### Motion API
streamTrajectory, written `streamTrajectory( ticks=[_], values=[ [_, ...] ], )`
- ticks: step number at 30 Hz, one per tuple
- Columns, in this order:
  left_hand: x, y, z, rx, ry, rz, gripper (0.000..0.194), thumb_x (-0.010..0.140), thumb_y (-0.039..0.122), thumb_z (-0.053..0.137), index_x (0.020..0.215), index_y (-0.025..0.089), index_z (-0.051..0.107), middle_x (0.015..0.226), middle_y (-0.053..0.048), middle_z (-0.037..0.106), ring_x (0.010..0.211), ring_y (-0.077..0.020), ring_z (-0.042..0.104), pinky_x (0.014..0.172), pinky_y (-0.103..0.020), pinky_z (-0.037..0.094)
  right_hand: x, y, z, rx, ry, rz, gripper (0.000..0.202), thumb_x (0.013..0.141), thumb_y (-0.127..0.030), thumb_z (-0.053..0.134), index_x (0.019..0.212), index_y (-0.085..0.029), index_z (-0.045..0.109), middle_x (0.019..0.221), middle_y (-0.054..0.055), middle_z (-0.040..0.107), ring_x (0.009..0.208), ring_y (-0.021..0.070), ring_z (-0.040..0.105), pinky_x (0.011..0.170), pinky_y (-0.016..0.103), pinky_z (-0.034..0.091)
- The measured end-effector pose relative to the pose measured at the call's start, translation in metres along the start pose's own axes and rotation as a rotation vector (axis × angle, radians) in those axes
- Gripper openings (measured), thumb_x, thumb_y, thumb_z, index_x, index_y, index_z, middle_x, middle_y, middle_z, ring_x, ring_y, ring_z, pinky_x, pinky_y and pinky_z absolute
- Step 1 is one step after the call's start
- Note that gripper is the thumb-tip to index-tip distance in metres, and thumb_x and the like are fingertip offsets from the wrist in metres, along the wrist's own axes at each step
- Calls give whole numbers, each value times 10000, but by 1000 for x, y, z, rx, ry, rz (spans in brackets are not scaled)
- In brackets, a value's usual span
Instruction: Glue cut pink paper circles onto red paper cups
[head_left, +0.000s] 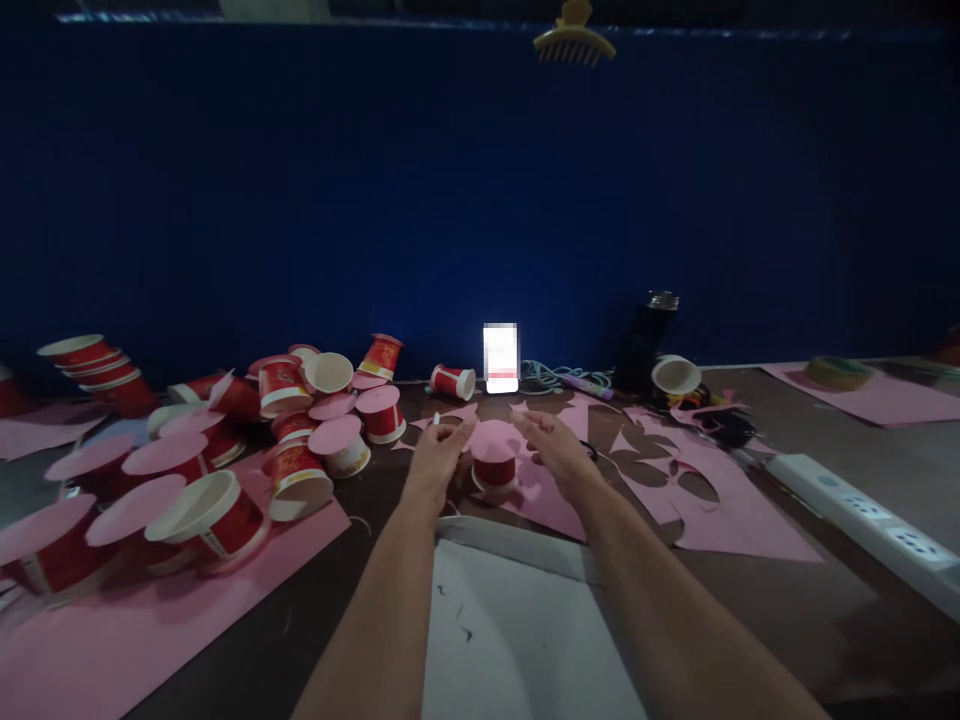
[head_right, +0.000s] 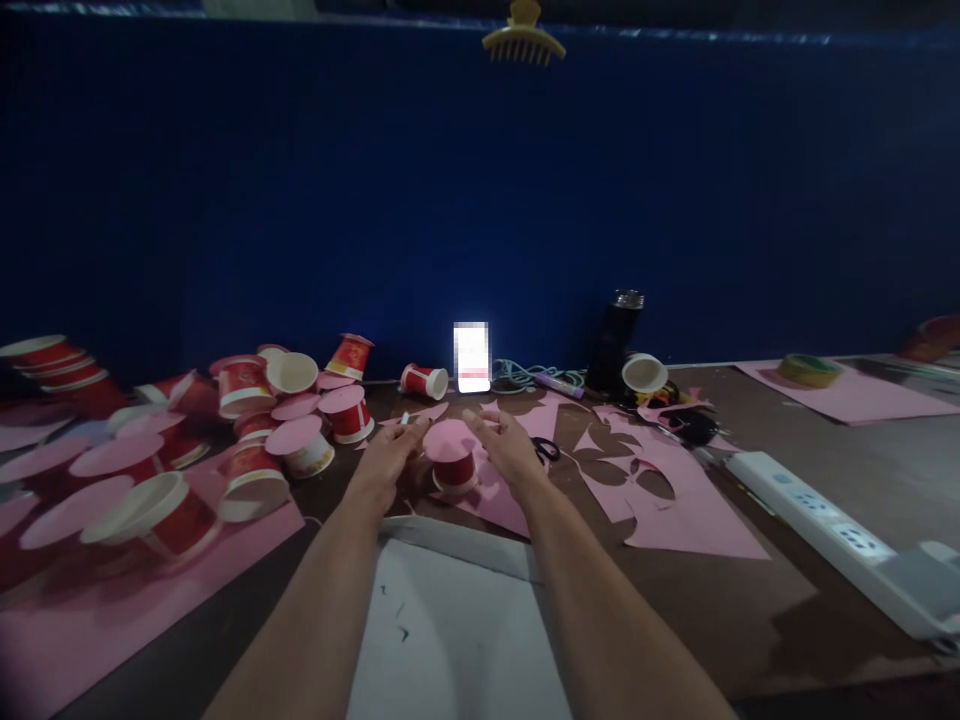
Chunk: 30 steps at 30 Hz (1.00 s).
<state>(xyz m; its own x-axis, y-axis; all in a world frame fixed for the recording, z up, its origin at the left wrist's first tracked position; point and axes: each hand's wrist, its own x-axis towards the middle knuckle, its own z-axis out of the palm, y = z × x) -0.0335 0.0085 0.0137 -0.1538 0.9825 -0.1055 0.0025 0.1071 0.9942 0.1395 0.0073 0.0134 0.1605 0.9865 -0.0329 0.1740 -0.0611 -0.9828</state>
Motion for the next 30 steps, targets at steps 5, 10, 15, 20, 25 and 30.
streamTrajectory(
  ticks=[5, 10, 15, 20, 25, 30],
  values=[
    [3, -3, 2, 462, 237, 718, 336, 876, 386, 481, 1027, 155, 673, 1058, -110, 649, 1022, -212, 569, 931, -376, 426, 6, 8, 6, -161, 152, -369, 507, 826, -573, 503, 1148, -208, 647, 1050, 86, 671, 946, 219, 605, 845, 366, 469],
    [-8, -7, 12, 790, 158, 840, 384, 931, 344, 371, 1187, 239, 636, 1343, -58, 543, 1271, -257, 407, 1072, -457, 286, 5, 14, 13, -518, 175, -658, 437, 923, -510, 367, 1096, -279, 695, 1222, 63, 627, 1159, 246, 525, 1015, 450, 369],
    [-10, -10, 16, 877, 134, 791, 386, 932, 366, 353, 1171, 277, 643, 1370, -21, 528, 1295, -265, 381, 1078, -489, 259, -1, 12, 13, -703, 207, -717, 435, 957, -443, 317, 1080, -285, 704, 1213, 40, 642, 1160, 237, 527, 1008, 419, 380],
    [-9, -10, 15, 904, 119, 771, 391, 935, 366, 342, 1125, 266, 668, 1375, -10, 525, 1283, -261, 390, 1076, -482, 264, -2, 11, 12, -764, 214, -709, 440, 959, -441, 313, 1061, -282, 711, 1221, 33, 640, 1136, 230, 546, 994, 397, 393],
    [-11, -9, 16, 911, 114, 761, 398, 938, 364, 330, 1126, 267, 667, 1364, -13, 536, 1274, -257, 399, 1070, -477, 270, -2, 12, 12, -781, 208, -709, 432, 960, -430, 314, 1069, -280, 705, 1219, 31, 641, 1132, 227, 549, 992, 390, 392],
    [-12, -8, 16, 928, 115, 747, 400, 936, 394, 333, 1103, 270, 675, 1366, -14, 535, 1278, -261, 395, 1067, -491, 266, -3, 11, 12, -791, 210, -685, 425, 954, -443, 328, 1076, -283, 702, 1235, 22, 633, 1135, 236, 542, 993, 393, 390]
  ],
)
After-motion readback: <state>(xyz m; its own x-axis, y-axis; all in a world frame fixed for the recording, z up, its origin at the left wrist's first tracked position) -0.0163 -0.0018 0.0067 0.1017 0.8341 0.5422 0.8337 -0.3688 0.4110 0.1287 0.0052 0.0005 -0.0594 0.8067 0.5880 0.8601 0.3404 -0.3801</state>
